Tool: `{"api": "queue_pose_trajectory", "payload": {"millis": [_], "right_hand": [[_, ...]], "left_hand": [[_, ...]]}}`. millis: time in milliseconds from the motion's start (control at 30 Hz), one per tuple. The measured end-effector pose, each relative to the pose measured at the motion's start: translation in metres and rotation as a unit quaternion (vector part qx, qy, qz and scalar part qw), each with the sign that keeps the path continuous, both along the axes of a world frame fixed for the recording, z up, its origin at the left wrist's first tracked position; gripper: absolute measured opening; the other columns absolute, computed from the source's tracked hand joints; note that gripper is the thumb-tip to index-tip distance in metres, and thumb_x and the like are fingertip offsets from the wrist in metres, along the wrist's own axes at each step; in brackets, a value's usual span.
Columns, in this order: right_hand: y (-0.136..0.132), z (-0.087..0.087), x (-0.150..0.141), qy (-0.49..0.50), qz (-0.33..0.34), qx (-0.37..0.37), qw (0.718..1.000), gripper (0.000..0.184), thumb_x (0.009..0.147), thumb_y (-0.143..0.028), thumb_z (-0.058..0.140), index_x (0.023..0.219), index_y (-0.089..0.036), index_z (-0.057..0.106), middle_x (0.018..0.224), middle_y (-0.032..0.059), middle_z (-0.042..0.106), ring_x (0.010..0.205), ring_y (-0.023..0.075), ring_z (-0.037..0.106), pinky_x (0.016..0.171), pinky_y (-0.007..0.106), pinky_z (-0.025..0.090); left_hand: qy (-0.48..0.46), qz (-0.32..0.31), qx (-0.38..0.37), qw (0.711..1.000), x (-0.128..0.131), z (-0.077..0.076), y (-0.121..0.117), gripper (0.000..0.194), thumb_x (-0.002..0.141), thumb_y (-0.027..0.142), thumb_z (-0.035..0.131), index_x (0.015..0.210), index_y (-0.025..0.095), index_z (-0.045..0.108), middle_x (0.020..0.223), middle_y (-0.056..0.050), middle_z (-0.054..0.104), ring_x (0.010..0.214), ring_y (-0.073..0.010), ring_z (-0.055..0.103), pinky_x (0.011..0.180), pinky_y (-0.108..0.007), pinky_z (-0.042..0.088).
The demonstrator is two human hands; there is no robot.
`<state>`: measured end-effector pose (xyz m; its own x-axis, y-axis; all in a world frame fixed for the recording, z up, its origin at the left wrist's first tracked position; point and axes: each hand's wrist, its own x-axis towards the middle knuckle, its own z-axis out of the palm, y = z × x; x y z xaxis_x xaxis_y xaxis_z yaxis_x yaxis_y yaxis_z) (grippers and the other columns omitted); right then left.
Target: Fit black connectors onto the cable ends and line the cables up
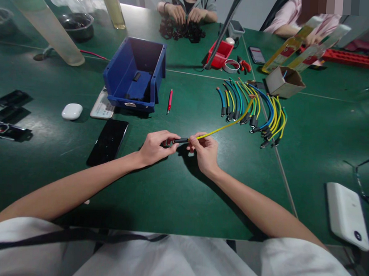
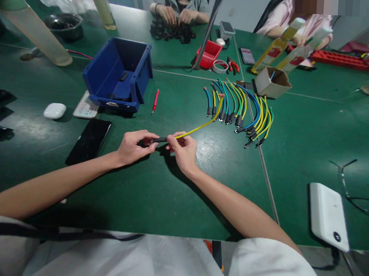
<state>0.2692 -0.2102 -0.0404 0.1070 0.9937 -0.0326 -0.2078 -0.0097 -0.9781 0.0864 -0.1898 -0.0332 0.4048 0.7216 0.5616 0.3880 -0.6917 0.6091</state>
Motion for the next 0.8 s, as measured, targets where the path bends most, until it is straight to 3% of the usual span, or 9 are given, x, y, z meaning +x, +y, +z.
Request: {"api": "queue_pose_trajectory", "payload": {"millis": [800], "right_hand": [[0.0003, -0.0021, 0.0002, -0.019, -0.005, -0.012, 1.000, 0.027, 0.073, -0.041, 0.076, 0.079, -0.020, 0.060, 0.056, -0.0044, 0.061, 0.048, 0.0105, 0.059, 0.046, 0.021, 0.045]], "left_hand": [[-0.002, -0.009, -0.005, 1.000, -0.0007, -0.0038, 0.0013, 0.015, 0.083, 0.016, 0.064, 0.097, 0.013, 0.069, 0.071, -0.002, 0.067, 0.058, -0.0095, 0.057, 0.059, -0.021, 0.047]]}}
